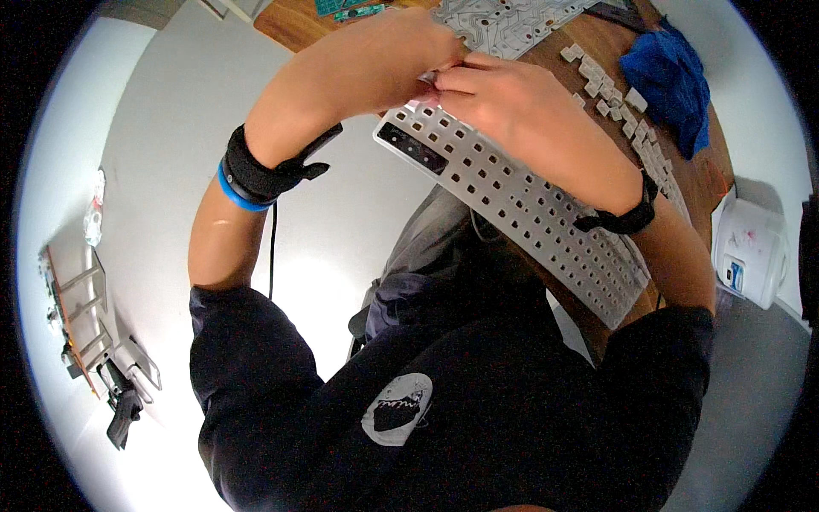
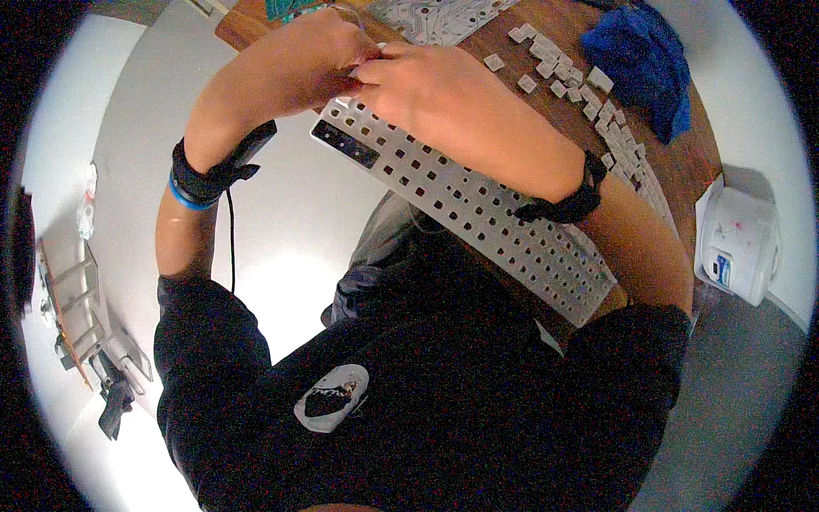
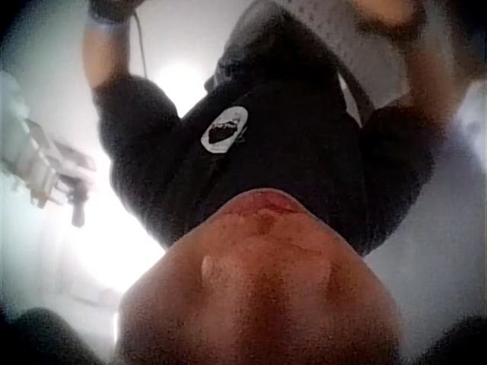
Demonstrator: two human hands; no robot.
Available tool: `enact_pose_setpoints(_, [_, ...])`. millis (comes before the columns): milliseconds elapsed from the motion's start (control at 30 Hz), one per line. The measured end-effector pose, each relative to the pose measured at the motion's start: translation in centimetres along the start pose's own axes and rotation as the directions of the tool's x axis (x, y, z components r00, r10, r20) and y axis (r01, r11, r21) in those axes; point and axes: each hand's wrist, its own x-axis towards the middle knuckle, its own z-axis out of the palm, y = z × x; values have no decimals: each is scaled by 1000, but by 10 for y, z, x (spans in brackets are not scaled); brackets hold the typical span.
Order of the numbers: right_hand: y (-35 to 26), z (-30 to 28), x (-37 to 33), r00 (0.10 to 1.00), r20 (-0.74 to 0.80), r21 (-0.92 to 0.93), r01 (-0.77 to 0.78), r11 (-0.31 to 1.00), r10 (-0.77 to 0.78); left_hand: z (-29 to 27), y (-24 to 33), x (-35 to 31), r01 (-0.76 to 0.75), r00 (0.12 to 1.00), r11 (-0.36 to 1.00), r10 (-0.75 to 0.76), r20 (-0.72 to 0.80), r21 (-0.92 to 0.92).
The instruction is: The person assembles a white mechanical keyboard by placing individual keycaps onto the keyboard base. They pick up keycaps from a pile on the table, wipe them with a blue cloth, and press them into place on the keyboard.
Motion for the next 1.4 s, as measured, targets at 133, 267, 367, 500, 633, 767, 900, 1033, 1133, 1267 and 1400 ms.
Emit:
enact_pose_setpoints(133, [-2, 2, 0, 998, -63, 7, 10, 1000, -10, 14, -5, -8, -82, 986, 995, 89, -139, 50])
enact_pose_setpoints(267, [-1, 0, -2, 997, -77, 64, -15, 998, 19, 16, -8, -8, -95, 986, 995, 93, -138, -6])
enact_pose_setpoints(367, [-4, -20, -5, 977, 108, 130, -198, 971, 185, 25, -17, -8, -69, 989, 997, 64, -134, -34])
enact_pose_setpoints(500, [-7, -54, -33, 940, 173, 83, -312, 946, 295, 27, -10, -2, -22, 996, 1000, 20, -87, -22])
enact_pose_setpoints(633, [-16, -87, -67, 901, 176, 103, -418, 902, 398, 20, 0, -9, -6, 996, 1000, 3, -95, -23])
enact_pose_setpoints(767, [-25, -112, -113, 832, 166, 82, -546, 834, 529, 14, 1, -12, -11, 992, 1000, 8, -126, -26])
enact_pose_setpoints(900, [-23, -124, -173, 759, 143, -13, -640, 768, 635, 2, 13, -5, 84, 996, 996, -85, -29, -42])
enact_pose_setpoints(1033, [-24, -135, -218, 692, 102, 0, -718, 696, 714, -22, 50, 30, 170, 984, 985, -171, 59, 12])
enact_pose_setpoints(1133, [-20, -136, -239, 696, 13, -42, -717, 696, 718, -28, 62, 63, -118, 993, 987, 117, 14, 110])
enact_pose_setpoints(1267, [-10, -128, -252, 688, -94, -174, -723, 669, 719, 2, 70, 139, -377, 915, 925, 379, -138, 40])
enact_pose_setpoints(1400, [-4, -122, -249, 701, -92, -272, -701, 659, 708, 31, 83, 203, -388, 903, 916, 400, -153, 107])
